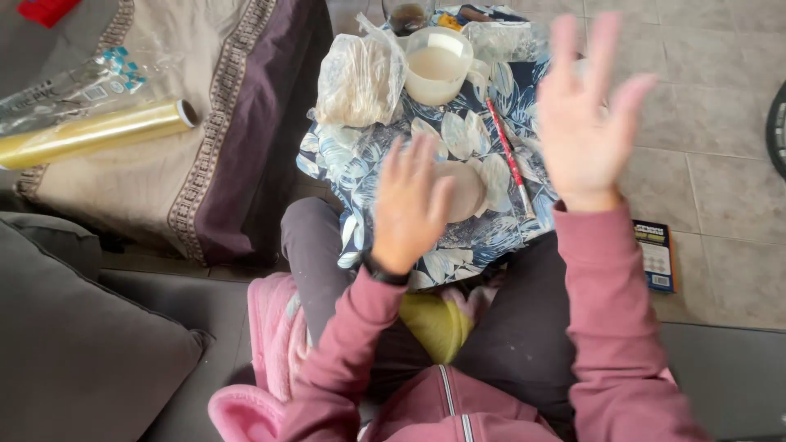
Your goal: Shaping and molding a piece of clay by hand.
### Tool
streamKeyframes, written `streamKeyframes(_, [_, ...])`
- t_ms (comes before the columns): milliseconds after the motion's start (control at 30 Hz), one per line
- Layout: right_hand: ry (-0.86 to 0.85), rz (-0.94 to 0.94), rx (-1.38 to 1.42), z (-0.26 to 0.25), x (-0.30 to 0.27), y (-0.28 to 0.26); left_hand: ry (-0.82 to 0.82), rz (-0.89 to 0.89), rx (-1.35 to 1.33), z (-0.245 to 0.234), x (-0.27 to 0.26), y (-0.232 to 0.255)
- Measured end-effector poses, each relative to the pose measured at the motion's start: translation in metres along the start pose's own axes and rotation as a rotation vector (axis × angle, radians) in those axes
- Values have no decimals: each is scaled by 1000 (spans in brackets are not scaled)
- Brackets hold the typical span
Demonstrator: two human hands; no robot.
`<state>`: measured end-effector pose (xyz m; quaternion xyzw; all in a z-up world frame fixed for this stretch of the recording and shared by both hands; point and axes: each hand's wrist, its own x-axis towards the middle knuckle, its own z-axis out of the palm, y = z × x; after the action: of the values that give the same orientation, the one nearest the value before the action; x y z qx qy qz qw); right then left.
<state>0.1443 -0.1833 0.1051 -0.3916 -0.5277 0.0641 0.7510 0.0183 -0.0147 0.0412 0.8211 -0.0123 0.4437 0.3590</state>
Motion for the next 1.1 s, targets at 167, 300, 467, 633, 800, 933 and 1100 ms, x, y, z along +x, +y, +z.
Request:
streamKeyframes(167, [886,-342,1065,33,1,-60,-622,441,315,102,11,-35])
streamKeyframes(300, [926,-368,1078,15,-12,-46,-643,510,257,100,8,-38])
streamKeyframes(467, [961,-373,1046,-7,-24,-32,-998,402,125,96,27,-49])
streamKeyframes(633, [1049,-381,1013,3,-23,-41,-901,440,40,78,27,-36])
streamKeyframes(800, [955,-381,1029,6,-34,-39,-870,633,253,99,17,-43])
streamKeyframes(933, [958,-377,1005,17,-33,-52,-1010,415,125,99,25,-49])
streamKeyframes(1100, [971,-426,988,16,-39,-57,-798,412,81,85,11,-42])
